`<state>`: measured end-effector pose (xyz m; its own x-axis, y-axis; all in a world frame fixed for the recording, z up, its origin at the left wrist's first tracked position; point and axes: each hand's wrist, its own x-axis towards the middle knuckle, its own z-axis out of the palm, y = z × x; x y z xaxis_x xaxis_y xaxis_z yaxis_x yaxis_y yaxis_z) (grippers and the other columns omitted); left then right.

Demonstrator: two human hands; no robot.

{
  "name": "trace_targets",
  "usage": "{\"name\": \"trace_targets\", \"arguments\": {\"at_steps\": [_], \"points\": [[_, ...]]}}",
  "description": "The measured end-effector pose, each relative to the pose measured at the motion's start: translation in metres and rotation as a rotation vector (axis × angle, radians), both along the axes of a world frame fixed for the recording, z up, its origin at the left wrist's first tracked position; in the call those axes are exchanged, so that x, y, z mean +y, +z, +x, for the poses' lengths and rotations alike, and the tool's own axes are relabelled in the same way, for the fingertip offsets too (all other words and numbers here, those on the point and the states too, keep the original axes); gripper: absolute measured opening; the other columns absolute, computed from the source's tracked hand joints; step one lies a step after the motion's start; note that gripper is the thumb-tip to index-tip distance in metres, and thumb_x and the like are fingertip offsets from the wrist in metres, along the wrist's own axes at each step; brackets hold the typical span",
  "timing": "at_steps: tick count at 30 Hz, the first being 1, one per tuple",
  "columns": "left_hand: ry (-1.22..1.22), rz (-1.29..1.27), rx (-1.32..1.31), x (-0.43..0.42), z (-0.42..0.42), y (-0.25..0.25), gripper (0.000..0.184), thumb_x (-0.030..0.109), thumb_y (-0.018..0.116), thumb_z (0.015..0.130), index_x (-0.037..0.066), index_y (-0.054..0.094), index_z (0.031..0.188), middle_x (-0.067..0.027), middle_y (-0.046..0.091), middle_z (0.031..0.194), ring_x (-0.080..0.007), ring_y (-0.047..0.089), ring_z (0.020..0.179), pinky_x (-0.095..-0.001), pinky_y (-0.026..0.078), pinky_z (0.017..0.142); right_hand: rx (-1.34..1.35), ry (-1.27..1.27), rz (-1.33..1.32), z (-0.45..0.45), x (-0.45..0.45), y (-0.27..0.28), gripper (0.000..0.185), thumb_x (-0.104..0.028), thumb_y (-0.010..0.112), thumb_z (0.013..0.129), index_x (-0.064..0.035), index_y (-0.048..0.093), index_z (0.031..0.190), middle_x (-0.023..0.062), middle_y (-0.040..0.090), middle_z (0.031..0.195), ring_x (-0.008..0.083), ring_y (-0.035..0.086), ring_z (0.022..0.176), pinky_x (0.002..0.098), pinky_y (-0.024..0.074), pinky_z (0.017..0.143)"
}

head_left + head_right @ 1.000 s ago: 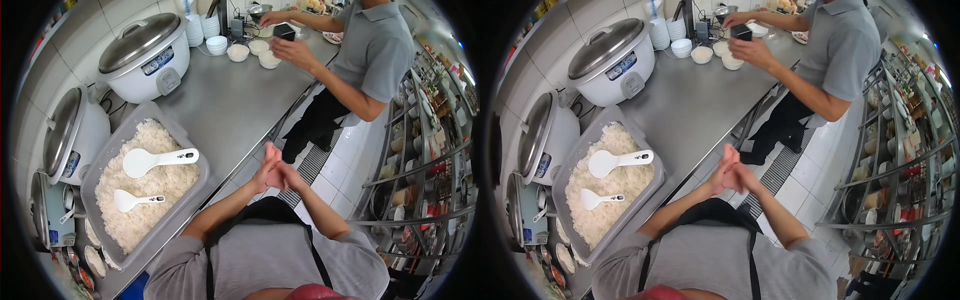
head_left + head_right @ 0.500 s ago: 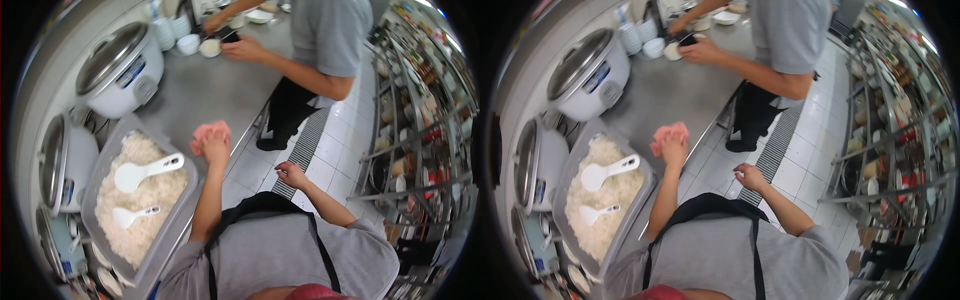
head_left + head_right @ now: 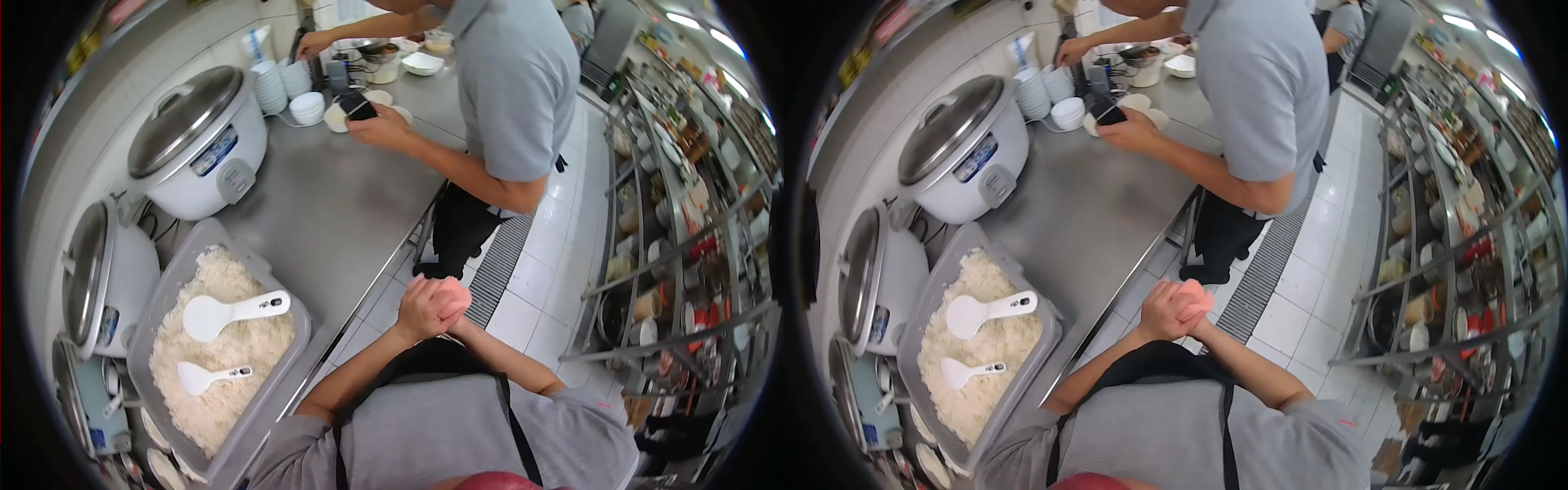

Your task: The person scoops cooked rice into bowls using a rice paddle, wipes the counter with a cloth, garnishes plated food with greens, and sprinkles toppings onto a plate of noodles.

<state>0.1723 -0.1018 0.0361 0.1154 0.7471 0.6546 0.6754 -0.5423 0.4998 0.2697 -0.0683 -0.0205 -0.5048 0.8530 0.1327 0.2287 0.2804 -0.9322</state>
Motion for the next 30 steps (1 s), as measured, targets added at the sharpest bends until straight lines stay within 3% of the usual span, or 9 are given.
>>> {"name": "trace_targets", "arguments": {"at_steps": [4,5,6,11,14,18,20,26,30], "points": [[-0.047,0.246,-0.163,0.008,-0.022,0.018,0.021,0.025,0.062,0.071,0.011,0.059,0.086,-0.0060,0.056,0.095,-0.0293,0.053,0.083,-0.0383,0.044,0.074,-0.034,0.179,0.535,0.007,0.015,0.052,0.041,-0.015,0.061,0.067,-0.0109,0.052,0.107,0.0057,0.055,0.097,0.0226,0.052,0.090,0.0313,0.0406,0.079],[-0.003,0.084,-0.210,0.004,-0.032,0.020,0.021,0.024,0.059,0.074,0.010,0.058,0.089,-0.0065,0.055,0.099,-0.0295,0.052,0.088,-0.0373,0.043,0.077,0.003,0.299,-0.182,0.017,0.010,0.068,0.040,-0.012,0.062,0.071,-0.0072,0.050,0.109,0.0048,0.053,0.099,0.0155,0.049,0.093,0.0283,0.0394,0.080],[0.033,-0.075,-0.258,0.001,-0.042,0.021,0.022,0.023,0.057,0.076,0.009,0.056,0.093,-0.0070,0.054,0.103,-0.0297,0.052,0.093,-0.0363,0.043,0.080,0.149,0.213,-0.345,0.015,0.010,0.070,0.032,-0.010,0.055,0.078,-0.0029,0.050,0.108,0.0032,0.053,0.100,0.0121,0.049,0.095,0.0265,0.0400,0.081],[-0.324,-0.174,-0.604,-0.011,-0.064,0.019,0.056,0.025,0.053,0.083,0.006,0.028,0.130,-0.0190,0.035,0.128,-0.0335,0.037,0.116,-0.0388,0.036,0.091,0.346,-0.075,-0.112,-0.024,0.011,0.094,0.027,-0.009,0.046,0.086,0.0003,0.048,0.111,0.0041,0.055,0.094,0.0096,0.051,0.085,0.0217,0.0420,0.072],[-0.029,-0.269,-0.554,-0.042,-0.063,0.037,0.062,0.022,0.056,0.081,0.006,0.024,0.131,-0.0192,0.030,0.131,-0.0347,0.032,0.120,-0.0394,0.035,0.093,0.301,-0.123,-0.152,-0.040,0.029,0.113,0.030,-0.012,0.047,0.087,0.0009,0.046,0.113,0.0038,0.055,0.092,0.0089,0.050,0.084,0.0201,0.0418,0.071],[0.230,-0.233,-0.280,-0.086,-0.095,0.071,0.031,0.011,0.061,0.074,0.001,0.054,0.102,-0.0143,0.056,0.086,-0.0258,0.057,0.074,-0.0297,0.045,0.056,-0.121,0.013,0.150,-0.082,0.070,0.113,0.038,-0.017,0.051,0.085,-0.0037,0.045,0.120,0.0105,0.053,0.103,0.0151,0.053,0.087,0.0230,0.0441,0.069],[0.317,-0.154,-0.321,-0.107,-0.114,0.091,0.014,0.015,0.065,0.070,0.003,0.058,0.075,-0.0081,0.048,0.060,-0.0257,0.050,0.048,-0.0336,0.039,0.044,-0.283,0.026,0.603,-0.103,0.076,0.113,0.046,-0.019,0.060,0.078,-0.0069,0.046,0.120,0.0163,0.048,0.113,0.0241,0.053,0.096,0.0287,0.0450,0.075],[0.953,0.171,-0.149,-0.171,-0.186,0.098,0.012,-0.001,0.051,0.070,0.002,0.049,0.059,-0.0064,0.044,0.052,-0.0165,0.040,0.043,-0.0276,0.028,0.040,-0.703,0.533,0.867,-0.155,0.088,0.026,0.062,-0.043,0.053,0.077,-0.0112,0.037,0.128,0.0203,0.033,0.129,0.0377,0.034,0.116,0.0543,0.0262,0.094],[1.455,0.068,-0.035,-0.215,-0.217,0.092,0.021,0.005,0.045,0.085,-0.001,0.046,0.065,-0.0061,0.042,0.053,-0.0123,0.035,0.046,-0.0251,0.028,0.043,-0.653,0.148,1.018,-0.226,0.145,0.013,0.059,-0.043,0.045,0.081,-0.0047,0.036,0.125,0.0185,0.034,0.127,0.0374,0.031,0.117,0.0565,0.0214,0.095]]}}
